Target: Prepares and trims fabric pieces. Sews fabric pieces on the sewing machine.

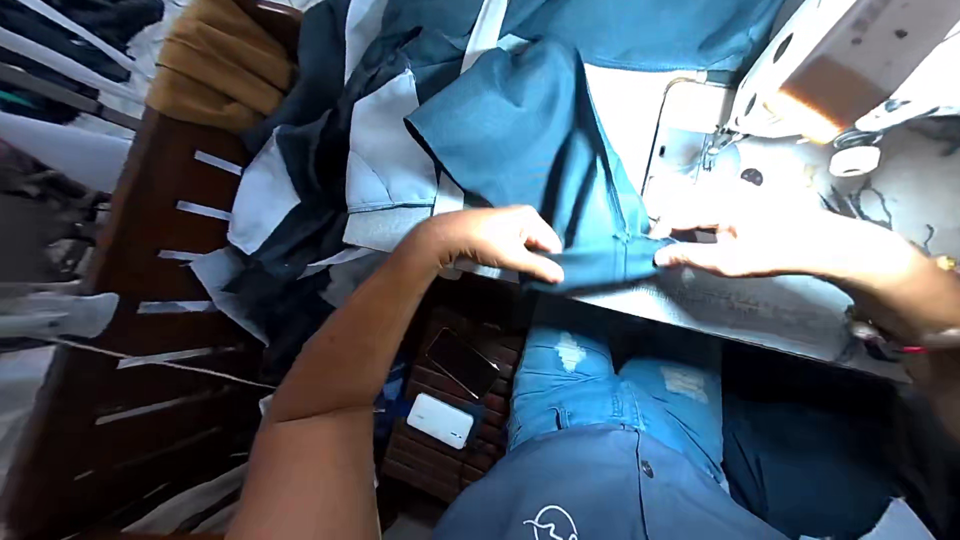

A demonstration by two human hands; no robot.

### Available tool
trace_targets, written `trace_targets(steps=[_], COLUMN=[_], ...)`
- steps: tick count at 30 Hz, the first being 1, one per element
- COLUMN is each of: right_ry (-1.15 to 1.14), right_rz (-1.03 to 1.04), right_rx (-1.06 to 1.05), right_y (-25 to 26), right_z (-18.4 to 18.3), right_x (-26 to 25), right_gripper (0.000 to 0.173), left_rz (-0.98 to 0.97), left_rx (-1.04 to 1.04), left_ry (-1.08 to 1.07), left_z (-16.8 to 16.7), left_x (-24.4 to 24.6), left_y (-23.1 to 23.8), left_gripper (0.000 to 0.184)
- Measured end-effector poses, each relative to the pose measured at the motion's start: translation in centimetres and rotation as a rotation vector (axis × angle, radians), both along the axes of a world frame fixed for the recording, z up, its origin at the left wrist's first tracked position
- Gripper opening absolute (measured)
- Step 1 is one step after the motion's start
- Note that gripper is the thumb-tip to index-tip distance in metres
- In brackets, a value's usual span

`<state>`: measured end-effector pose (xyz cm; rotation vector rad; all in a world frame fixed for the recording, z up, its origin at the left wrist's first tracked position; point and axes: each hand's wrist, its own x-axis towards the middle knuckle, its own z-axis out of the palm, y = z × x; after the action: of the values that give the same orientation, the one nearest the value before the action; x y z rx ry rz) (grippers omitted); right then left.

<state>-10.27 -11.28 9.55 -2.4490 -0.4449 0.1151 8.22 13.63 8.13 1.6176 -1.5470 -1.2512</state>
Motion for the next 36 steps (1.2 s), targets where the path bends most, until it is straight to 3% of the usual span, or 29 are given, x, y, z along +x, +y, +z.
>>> trace_targets(steps=[2,3,7,10,13,17,23,27,31,36], right_ry=[-0.371,-0.448,-0.526,-0.564,-0.673,-0.641,-0.583,-0.634,-0.657,-0.426], right_rz=[-0.019,-0.075,-0.203,-0.219,-0.243,-0.315,-0.394,-0.356,-0.306,-0.316], right_rx=[-0.248,-0.349,-0.463,-0.496,-0.547,-0.618,-0.512,-0.451,-0.463,-0.283], right_y=[0.2,0.5,0.8,1.5,2.0,1.5,1.5,1.7,1.1,-0.1], right_z=[-2.4,-3.6,-7.3,-7.4,-7.9,-7.8,-8.2,-8.5,-8.4,-7.6], right_x=[1.7,2.4,4.2,3.6,2.9,1.7,0.0,-0.7,-1.2,-1.2], right_gripper=[0.018,0.018,0.018,0.019,0.023,0.023,0.022,0.022,0.024,0.030], left_rz=[0.082,0.131,0.235,0.208,0.097,0.168,0.408,0.482,0.488,0.432], left_rx=[-0.108,-0.089,-0.089,-0.368,-0.639,-0.562,-0.393,-0.457,-0.538,-0.459], left_ry=[-0.708,-0.919,-1.343,-1.541,-1.303,-0.907,-0.797,-0.778,-0.797,-0.744], left_z=[0.7,0.4,-1.8,-3.0,-3.9,-5.8,-5.8,-6.2,-7.1,-6.7], left_x=[0.6,0.5,-1.4,-3.6,-4.1,-4.3,-7.9,-8.2,-8.1,-7.8], left_y=[-0.3,-0.7,-2.0,-1.8,-3.3,-3.9,-3.4,-3.6,-3.2,-3.0], left_gripper=[0.021,0.019,0.029,0.024,0.025,0.026,0.028,0.019,0.020,0.025])
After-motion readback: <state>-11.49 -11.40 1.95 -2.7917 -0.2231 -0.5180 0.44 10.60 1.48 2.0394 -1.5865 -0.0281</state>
